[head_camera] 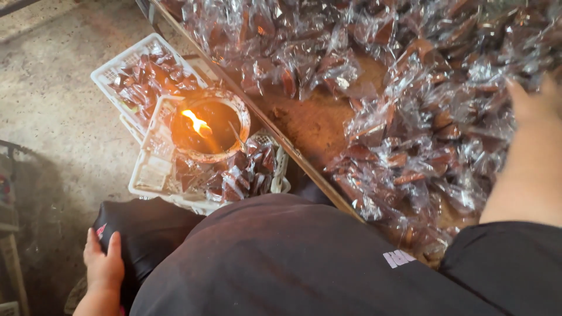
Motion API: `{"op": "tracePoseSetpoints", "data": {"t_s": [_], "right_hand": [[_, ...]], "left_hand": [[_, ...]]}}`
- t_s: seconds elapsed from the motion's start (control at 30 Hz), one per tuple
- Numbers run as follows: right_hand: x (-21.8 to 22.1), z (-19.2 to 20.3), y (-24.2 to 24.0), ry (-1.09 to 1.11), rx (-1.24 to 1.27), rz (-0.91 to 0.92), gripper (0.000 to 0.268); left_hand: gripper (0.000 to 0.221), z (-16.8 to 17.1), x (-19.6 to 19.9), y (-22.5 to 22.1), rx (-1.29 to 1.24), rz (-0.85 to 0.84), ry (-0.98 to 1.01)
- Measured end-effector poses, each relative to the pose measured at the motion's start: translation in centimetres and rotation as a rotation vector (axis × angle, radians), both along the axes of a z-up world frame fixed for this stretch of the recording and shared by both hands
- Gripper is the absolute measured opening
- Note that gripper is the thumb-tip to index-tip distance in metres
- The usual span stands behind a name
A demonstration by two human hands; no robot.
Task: Sealing individual plastic bags containing baked goods by melting the plastic over a small flame and pressing the edges together.
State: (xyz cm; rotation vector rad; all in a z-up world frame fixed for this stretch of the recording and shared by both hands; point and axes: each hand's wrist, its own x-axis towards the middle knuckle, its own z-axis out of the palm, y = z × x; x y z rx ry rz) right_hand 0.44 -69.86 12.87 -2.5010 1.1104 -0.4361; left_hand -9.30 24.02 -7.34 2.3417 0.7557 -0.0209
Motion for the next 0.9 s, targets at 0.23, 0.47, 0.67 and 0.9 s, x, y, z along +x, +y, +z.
{"op": "tracePoseSetpoints", "data": {"t_s": [0.23, 0.47, 0.67, 0.9], "right_hand": [[-5.0, -2.0, 4.0, 0.341, 0.244, -0.371, 0.08], [-1.6, -0.5, 12.0, 0.06, 0.277, -0.235, 0.046], [5.1, -5.2, 12.4, 0.203, 0.14, 0.069, 0.05], [12.5, -7.0, 18.4, 0.191, 0.134, 0.414, 0.047]], "left_hand": [[0.077, 0.2, -1.7, 0.8, 0.025, 0.166, 0.062], [0.072, 1.3, -1.1, -0.2, 0.076, 0.172, 0.044], [0.072, 3.0, 0.3, -1.5, 0.082, 0.197, 0.093], [0.071, 4.4, -0.2, -2.2, 0.066, 0.244, 0.105]]}}
